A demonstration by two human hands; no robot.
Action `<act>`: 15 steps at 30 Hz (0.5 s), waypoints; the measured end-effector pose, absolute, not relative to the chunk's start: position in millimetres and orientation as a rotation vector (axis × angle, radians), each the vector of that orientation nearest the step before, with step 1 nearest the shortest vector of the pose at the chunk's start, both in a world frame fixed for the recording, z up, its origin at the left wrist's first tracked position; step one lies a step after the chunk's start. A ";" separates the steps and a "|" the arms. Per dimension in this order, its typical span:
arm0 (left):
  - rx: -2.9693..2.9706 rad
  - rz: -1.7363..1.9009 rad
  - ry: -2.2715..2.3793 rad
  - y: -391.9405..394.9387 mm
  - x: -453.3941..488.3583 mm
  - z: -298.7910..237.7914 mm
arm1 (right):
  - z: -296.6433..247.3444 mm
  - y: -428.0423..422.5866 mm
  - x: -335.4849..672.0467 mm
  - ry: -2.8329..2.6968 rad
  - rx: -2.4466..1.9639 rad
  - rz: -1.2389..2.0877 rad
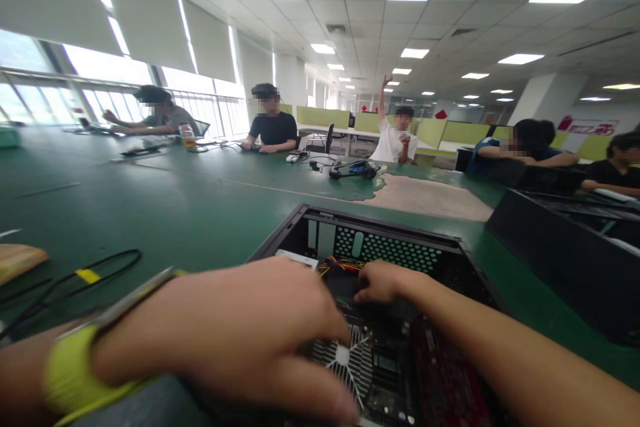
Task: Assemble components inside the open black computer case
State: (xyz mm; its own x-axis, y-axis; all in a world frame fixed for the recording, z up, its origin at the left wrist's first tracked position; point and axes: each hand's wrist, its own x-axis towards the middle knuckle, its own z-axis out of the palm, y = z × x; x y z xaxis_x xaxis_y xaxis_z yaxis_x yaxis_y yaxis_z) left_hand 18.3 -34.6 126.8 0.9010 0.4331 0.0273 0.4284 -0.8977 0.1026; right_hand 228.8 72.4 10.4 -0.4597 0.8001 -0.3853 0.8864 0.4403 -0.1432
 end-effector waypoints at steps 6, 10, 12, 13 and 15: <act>3.140 1.093 1.158 -93.4 1.9 28.8 | 8.7 69.7 225.3 2.487 1.427 -0.441; 3.024 1.363 1.201 -93.3 15.2 19.4 | 34.8 58.7 224.8 2.605 1.425 -0.488; 3.037 1.327 1.204 -85.9 17.8 36.3 | 70.4 49.3 232.2 2.740 1.444 -0.577; 3.044 1.287 1.214 -79.6 19.1 47.8 | 92.9 42.9 238.5 2.824 1.466 -0.609; 3.037 1.182 1.272 -60.2 23.4 74.6 | 139.9 25.9 255.2 3.018 1.610 -0.509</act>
State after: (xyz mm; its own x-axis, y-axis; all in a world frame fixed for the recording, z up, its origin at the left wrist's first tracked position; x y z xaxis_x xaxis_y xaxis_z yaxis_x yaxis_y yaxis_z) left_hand 23.4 -60.2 74.6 0.5225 0.4935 0.6953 0.7296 -0.6808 -0.0650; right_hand 255.2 25.9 139.9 -0.5278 0.8381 0.1382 0.7464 0.5352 -0.3954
